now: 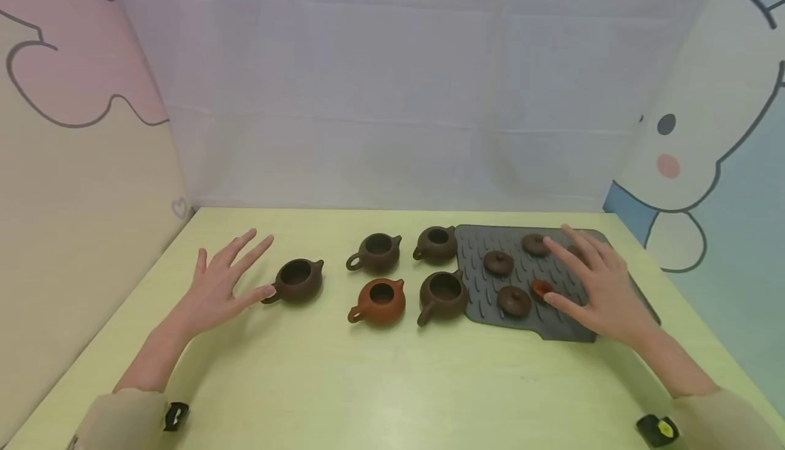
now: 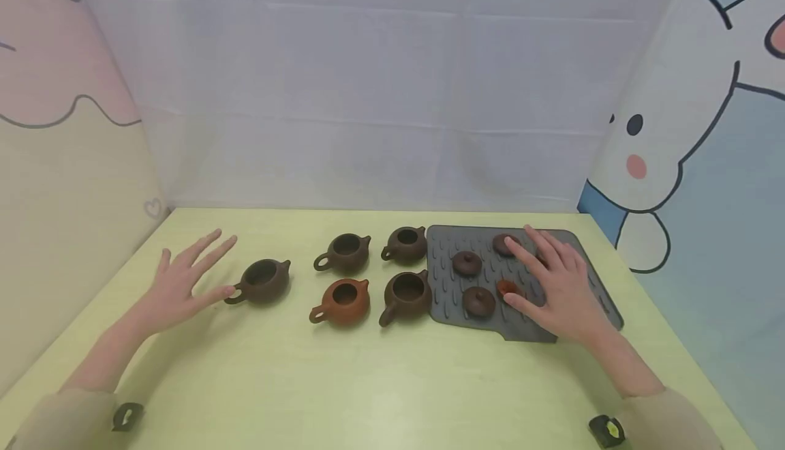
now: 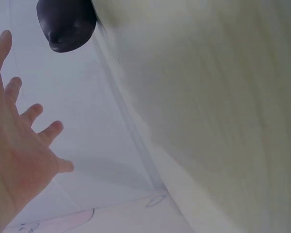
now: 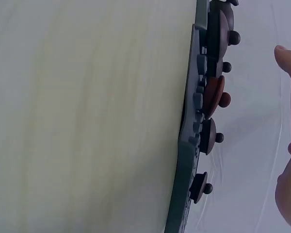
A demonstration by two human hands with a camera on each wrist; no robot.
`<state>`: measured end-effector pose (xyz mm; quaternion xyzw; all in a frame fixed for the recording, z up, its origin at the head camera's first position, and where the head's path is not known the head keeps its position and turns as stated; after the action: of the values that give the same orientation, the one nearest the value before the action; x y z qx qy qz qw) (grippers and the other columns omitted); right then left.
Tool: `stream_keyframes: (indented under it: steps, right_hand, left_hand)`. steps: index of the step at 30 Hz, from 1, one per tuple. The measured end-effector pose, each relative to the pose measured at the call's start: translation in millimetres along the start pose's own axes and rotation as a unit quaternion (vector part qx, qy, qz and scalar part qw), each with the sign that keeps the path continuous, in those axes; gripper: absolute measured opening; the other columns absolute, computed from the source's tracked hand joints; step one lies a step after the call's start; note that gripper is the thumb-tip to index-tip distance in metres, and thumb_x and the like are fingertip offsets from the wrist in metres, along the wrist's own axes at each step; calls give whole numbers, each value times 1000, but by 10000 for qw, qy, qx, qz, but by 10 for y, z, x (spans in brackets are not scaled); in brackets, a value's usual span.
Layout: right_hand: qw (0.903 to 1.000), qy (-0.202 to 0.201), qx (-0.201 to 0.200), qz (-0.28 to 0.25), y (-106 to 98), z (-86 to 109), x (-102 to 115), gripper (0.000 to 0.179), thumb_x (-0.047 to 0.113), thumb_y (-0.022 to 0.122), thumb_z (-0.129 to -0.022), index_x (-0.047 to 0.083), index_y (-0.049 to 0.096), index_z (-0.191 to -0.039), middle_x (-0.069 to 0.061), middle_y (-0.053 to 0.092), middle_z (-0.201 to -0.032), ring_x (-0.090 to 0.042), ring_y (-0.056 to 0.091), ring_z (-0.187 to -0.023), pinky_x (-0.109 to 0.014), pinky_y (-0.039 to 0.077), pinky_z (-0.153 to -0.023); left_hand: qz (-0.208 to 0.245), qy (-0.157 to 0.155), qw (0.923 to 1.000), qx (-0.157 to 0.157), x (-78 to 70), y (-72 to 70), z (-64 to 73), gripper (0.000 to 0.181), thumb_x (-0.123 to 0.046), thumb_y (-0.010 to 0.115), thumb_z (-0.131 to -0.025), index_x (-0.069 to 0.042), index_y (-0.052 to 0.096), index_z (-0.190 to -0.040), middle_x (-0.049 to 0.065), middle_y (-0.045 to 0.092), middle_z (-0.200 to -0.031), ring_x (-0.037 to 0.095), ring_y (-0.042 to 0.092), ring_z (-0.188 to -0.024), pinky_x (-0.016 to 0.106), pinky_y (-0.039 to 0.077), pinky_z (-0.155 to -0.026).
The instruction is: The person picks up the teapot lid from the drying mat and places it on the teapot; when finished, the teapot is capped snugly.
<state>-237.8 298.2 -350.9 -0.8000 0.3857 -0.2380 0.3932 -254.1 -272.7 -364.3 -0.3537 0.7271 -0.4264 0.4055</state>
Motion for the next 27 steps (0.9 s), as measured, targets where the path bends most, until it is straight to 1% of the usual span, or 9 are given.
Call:
stream_keyframes:
  steps: [2,5,8,12,16,18,21,25,27]
  right_hand:
    - [9999,-93,9,-98,35,-24,45,84,76,45,-89,19,42,-151,-17,35,-157,-43,31,-139,-71,24,-101]
    - [9996,-168,137,-180,106,-43,100,84,74,49,-88,17,42,-150,-16,38,-154,-44,33,-135,-69,24,-100]
    - [9987,-138,420,-239,194,-39,148,82,66,60,-87,19,40,-152,-15,39,-153,-45,32,-134,-69,24,-99]
    - [9961,76,834,-266,295,-29,197,84,49,74,-83,25,37,-153,-13,40,-152,-44,31,-135,-70,22,-99]
    - [9936,205,1070,-297,353,-27,228,80,42,77,-82,27,40,-151,-12,47,-147,-42,35,-132,-72,19,-101]
    - [9932,211,1102,-310,367,-25,235,76,42,77,-82,26,44,-149,-11,51,-143,-41,37,-129,-72,19,-102]
    - [9933,216,1078,-355,376,-22,231,68,39,77,-83,23,51,-144,-11,57,-137,-38,42,-124,-72,19,-103]
    - [9931,294,1073,-370,391,-19,215,57,36,78,-83,22,60,-135,-11,63,-129,-36,48,-118,-72,20,-103]
    - [9931,317,1064,-388,399,-19,211,50,34,78,-82,22,65,-129,-10,66,-125,-35,51,-116,-72,20,-103]
  left_hand:
    - [168,-53,9998,113,9,10,2,80,-45,69,-90,-35,25,-156,13,29,-161,49,38,-138,79,12,-108]
    - [327,-241,9986,337,44,39,12,78,-48,66,-92,-38,24,-156,13,40,-153,43,49,-132,71,35,-100]
    - [411,-413,9968,541,79,73,26,76,-53,62,-93,-37,24,-156,10,49,-146,36,57,-125,63,46,-91]
    - [607,-482,9948,660,101,112,28,72,-53,61,-93,-31,31,-155,9,57,-142,31,64,-118,56,50,-89]
    - [668,-515,9934,773,116,140,23,69,-54,61,-93,-27,39,-152,8,62,-138,26,68,-110,48,53,-84]
    - [663,-523,9930,826,118,151,17,67,-54,62,-92,-24,43,-150,9,66,-132,23,69,-105,44,53,-81]
    - [704,-535,9921,895,115,165,6,66,-52,64,-92,-20,48,-147,7,72,-117,17,70,-96,38,52,-78]
    - [879,-519,9903,939,120,170,-2,58,-46,68,-91,-15,57,-139,0,74,-101,8,69,-84,29,52,-75]
    - [1044,-530,9885,958,135,175,4,51,-43,69,-91,-14,61,-133,-2,74,-96,7,69,-80,25,53,-72]
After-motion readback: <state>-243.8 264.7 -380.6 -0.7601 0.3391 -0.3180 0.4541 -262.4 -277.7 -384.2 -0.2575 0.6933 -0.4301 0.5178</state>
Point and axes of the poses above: each hand's wrist, its own z-axis away from the middle knuckle, its own y-axis out of the palm, x = y × z, the point moved 7 cm from there along -z, towards the middle knuckle
